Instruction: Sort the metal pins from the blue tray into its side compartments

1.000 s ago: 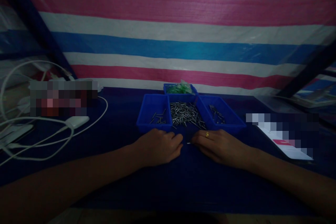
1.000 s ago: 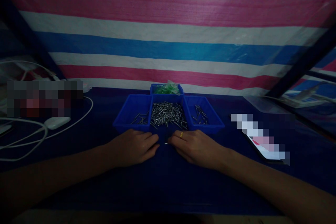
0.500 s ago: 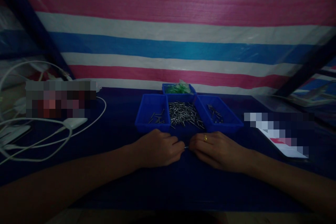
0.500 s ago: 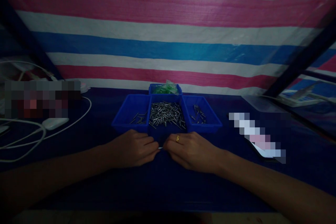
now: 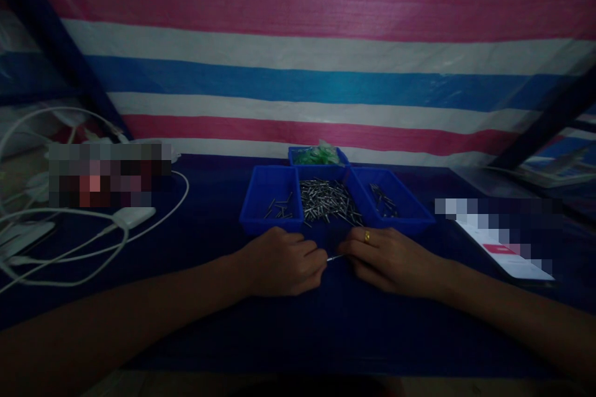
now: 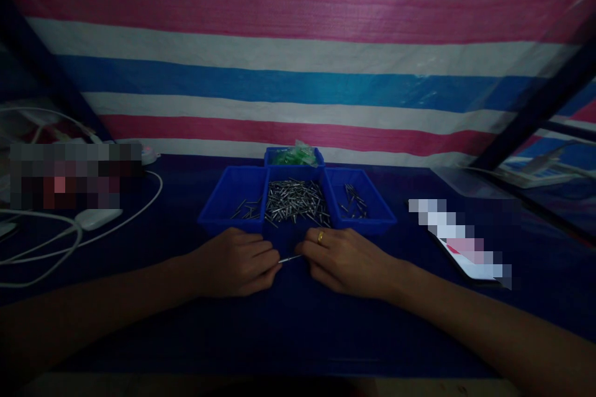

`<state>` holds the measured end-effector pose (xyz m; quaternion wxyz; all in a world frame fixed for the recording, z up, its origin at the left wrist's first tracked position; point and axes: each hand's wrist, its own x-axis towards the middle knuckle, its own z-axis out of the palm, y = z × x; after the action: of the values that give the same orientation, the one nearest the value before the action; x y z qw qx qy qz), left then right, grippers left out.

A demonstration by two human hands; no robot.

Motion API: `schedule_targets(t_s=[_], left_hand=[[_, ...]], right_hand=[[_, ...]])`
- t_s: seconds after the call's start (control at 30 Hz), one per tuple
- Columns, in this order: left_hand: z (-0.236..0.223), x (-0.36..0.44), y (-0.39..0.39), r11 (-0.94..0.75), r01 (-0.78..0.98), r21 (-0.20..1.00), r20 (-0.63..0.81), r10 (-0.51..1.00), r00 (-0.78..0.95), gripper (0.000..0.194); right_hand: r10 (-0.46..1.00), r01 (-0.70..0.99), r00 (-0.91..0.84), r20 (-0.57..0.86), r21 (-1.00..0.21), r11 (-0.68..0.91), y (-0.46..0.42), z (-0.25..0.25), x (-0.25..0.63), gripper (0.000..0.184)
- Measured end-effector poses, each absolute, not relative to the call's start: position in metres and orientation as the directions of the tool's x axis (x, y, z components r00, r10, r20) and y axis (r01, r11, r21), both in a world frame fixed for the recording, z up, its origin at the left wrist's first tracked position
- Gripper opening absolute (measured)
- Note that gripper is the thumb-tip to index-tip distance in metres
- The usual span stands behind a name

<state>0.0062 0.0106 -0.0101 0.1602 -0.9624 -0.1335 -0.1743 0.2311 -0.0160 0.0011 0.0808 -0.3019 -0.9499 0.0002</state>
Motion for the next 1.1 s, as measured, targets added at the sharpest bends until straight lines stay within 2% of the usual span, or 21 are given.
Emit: schedule_targets(t_s=[0.4,0.67,0.93,1.1], left_hand=[[-0.009,0.006,0.011,-0.912,0.312,-0.266,0.382,0.198,0.903,0.019],[-0.011,0.006,0.011,-0.909,0.317,-0.27,0.392,0.197,0.899,0.019],[-0.011,0.005,0.011,-0.916,0.307,-0.26,0.378,0.196,0.905,0.02],[-0.01,0.006,0.012,-0.921,0.296,-0.251,0.365,0.193,0.911,0.02]], right_hand=[[0.563,0.564,-0.812,0.154,-0.041,0.824,-0.015,0.005,0.232,0.025],[0.497,0.519,-0.833,0.244,0.03,0.854,-0.014,0.003,0.232,0.021],[0.328,0.4,-0.88,0.344,0.162,0.902,-0.013,0.005,0.236,0.018],[0.114,0.215,-0.891,0.439,0.19,0.958,-0.02,0.01,0.241,0.018]])
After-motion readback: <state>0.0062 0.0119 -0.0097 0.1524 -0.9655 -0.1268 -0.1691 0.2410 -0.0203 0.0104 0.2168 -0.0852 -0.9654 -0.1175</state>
